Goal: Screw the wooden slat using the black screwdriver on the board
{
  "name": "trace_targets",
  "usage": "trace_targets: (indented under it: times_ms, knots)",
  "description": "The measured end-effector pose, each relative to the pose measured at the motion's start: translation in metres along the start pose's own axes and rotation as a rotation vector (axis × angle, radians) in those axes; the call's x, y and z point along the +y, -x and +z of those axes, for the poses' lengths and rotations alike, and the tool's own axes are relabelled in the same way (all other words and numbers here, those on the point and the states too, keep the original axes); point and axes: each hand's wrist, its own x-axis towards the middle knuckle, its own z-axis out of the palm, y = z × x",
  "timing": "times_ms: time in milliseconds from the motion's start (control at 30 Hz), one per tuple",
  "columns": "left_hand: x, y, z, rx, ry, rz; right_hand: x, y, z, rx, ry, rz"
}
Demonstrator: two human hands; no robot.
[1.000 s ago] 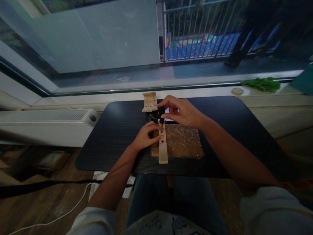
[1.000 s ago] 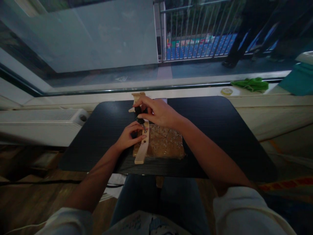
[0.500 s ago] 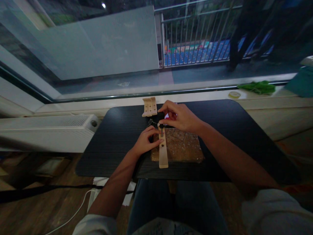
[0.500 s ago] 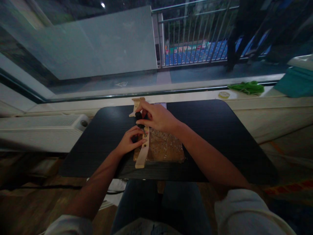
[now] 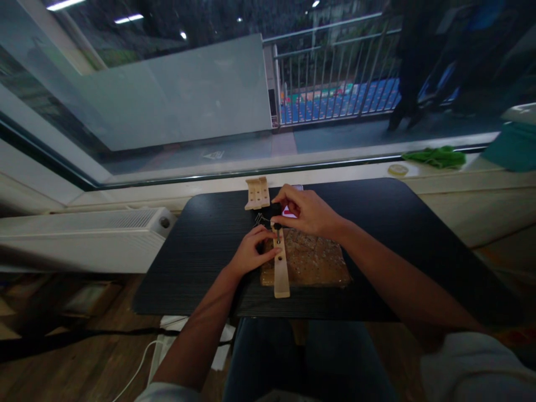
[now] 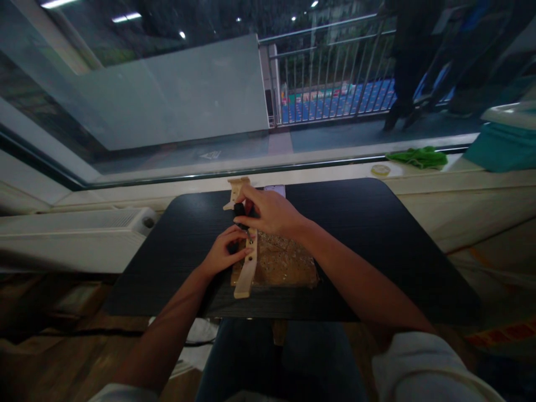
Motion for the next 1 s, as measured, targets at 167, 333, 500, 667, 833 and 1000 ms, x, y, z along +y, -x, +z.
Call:
trace_targets:
  times_ms: [167, 333, 500, 667, 833, 1000]
  knots:
    - [0.001, 0.000, 0.000, 0.006, 0.003, -0.004, -0.002, 0.000, 0.000, -0.008, 0.023, 0.017]
    - [0.002, 0.000, 0.000, 0.004, 0.006, -0.016, -0.001, 0.000, 0.000, -0.005, 0.020, 0.021]
    - [0.002, 0.000, -0.001, -0.005, -0.007, -0.019, 0.005, -0.001, 0.002, -0.020, 0.009, -0.058]
    - [0.003, 0.000, -0.001, -0.005, 0.010, -0.018, 0.009, -0.001, 0.001, -0.031, -0.036, -0.170]
    - [0.004, 0.000, -0.001, -0.003, 0.020, -0.011, 0.009, 0.000, -0.004, -0.075, -0.124, -0.243]
    - [0.004, 0.000, -0.001, -0.001, 0.025, -0.020, 0.009, 0.000, -0.006, -0.108, -0.211, -0.200]
